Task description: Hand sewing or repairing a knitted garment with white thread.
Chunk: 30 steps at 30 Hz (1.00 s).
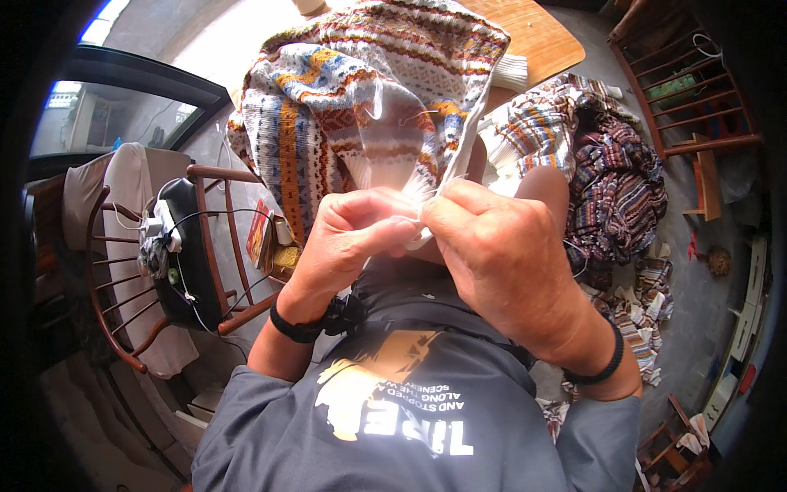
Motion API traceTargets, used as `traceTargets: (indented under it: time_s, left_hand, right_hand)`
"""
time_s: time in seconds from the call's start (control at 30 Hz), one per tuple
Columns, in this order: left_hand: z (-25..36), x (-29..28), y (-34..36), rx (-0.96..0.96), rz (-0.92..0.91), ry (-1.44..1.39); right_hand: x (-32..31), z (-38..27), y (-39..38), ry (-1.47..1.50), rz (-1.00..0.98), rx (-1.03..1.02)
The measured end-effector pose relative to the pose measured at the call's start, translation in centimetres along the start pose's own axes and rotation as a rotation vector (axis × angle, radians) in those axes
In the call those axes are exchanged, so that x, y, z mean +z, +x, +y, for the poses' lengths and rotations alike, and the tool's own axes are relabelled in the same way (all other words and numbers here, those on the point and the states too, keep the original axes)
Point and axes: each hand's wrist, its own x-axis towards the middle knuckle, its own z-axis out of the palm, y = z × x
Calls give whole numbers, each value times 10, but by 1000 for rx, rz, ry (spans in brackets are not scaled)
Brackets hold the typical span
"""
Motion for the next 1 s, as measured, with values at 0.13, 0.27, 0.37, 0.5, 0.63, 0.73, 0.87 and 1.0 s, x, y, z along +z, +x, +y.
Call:
traceTargets:
  time_s: [0.13,0.27,0.37,0.5,0.63,0.73,0.87,1.0]
  left_hand:
    - [1,0,1,10,1,10]
    - [1,0,2,12,-2,16]
    - [1,1,2,18,-4,6]
    - [0,0,2,30,-12,1]
    - [0,0,2,47,-25,-3]
    - [0,0,2,44,-14,-6]
    - [-1,-1,1,55,-7,21]
    - [-3,-2,0,85,-7,31]
  right_hand:
    - [-2,0,1,-14,-14,3]
    - [-3,0,1,-19,-16,-3]
    - [-2,0,1,-10,-6,-7]
    - [-2,0,1,-1,1,-9]
    - [0,-1,1,21,21,-2]
    - [2,-1,0,40,37,2]
    - [1,0,-1,43,18,2]
    - [1,0,-1,50,19,-12]
